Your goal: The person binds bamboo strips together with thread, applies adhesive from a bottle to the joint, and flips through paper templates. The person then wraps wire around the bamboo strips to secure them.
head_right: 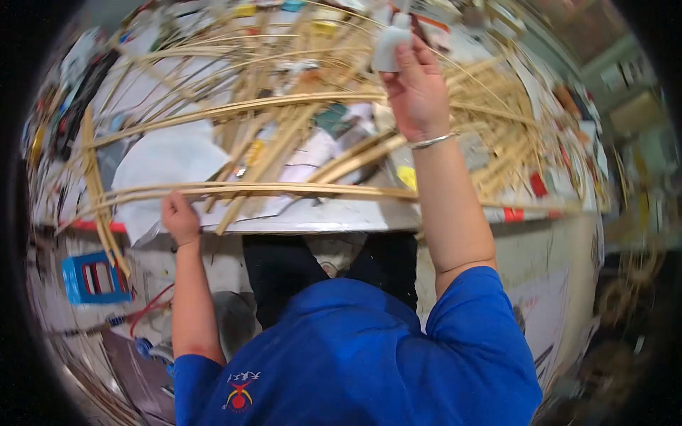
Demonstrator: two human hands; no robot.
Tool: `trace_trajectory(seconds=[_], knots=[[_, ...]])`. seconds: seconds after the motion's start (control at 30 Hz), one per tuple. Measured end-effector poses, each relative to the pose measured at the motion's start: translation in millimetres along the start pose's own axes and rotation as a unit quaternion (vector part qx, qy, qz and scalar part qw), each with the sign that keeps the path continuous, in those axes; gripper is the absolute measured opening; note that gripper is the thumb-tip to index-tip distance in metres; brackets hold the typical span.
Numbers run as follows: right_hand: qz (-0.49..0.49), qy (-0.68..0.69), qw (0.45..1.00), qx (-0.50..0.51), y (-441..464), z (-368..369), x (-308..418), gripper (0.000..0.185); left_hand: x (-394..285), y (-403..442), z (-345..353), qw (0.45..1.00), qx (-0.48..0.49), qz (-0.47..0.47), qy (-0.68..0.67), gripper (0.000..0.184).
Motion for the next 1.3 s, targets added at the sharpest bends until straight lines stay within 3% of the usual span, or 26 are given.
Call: trace_trajectory(seconds=[0.07,0.13,0.2,0.3,0.43,0.57,0.67,0.77,0.87,1.0,1.3], knots=[[-0.048,-0.062,0.993,-0.086,-28.3,-60.8,38.2,0.021,-7.9,3.1,0.4,0.998,-0.01,0.005,-0.06,0.029],[-0.086,-0.19,0.955,-0.213,-64.6,-105.4,64.7,0.025,-6.8,1.4,1.4,0.993,-0.004,-0.049,-0.106,0.032],[-0.106,-0.22,0.926,-0.289,-99.6,-148.2,70.8,0.026,0.5,2.1,0.9,0.995,-0.012,-0.015,-0.098,0.033],[-0.077,-0.246,0.893,-0.369,-144.5,-197.8,60.7,0.025,16.5,5.0,-0.1,0.993,-0.01,-0.03,-0.115,0.034],[-0.049,-0.233,0.888,-0.394,-164.5,-216.3,47.8,0.024,3.3,4.6,3.1,0.992,-0.023,-0.024,-0.118,0.034],[-0.042,-0.281,0.887,-0.363,-150.2,-213.8,46.3,0.024,-9.4,3.2,6.9,0.989,-0.03,-0.024,-0.141,0.033],[-0.062,-0.391,0.886,-0.242,-114.9,-216.5,40.0,0.026,0.2,5.3,2.0,0.993,-0.029,-0.011,-0.114,0.033],[-0.034,-0.563,0.814,-0.136,-72.2,-198.2,38.3,0.025,7.0,7.4,-0.3,0.992,-0.021,-0.028,-0.118,0.033],[0.006,-0.667,0.735,-0.118,-35.8,-186.1,29.0,0.027,1.0,6.6,1.3,0.994,-0.029,-0.022,-0.107,0.032],[-0.034,-0.739,0.671,-0.058,-6.7,-184.2,15.2,0.025,7.4,6.7,1.1,0.987,-0.02,-0.033,-0.154,0.032],[-0.078,-0.785,0.615,-0.001,-3.3,-178.5,16.5,0.017,6.5,5.6,0.8,0.987,-0.018,-0.047,-0.15,0.031]])
Point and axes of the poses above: each hand's wrist, its own y-axis towards the middle knuckle, its own z-axis out of the palm, x = y × z, the point moved 4 cm from there along y, towards the middle knuckle, and after that the axes turned 4 degrees about z, right-handed, at the moved point
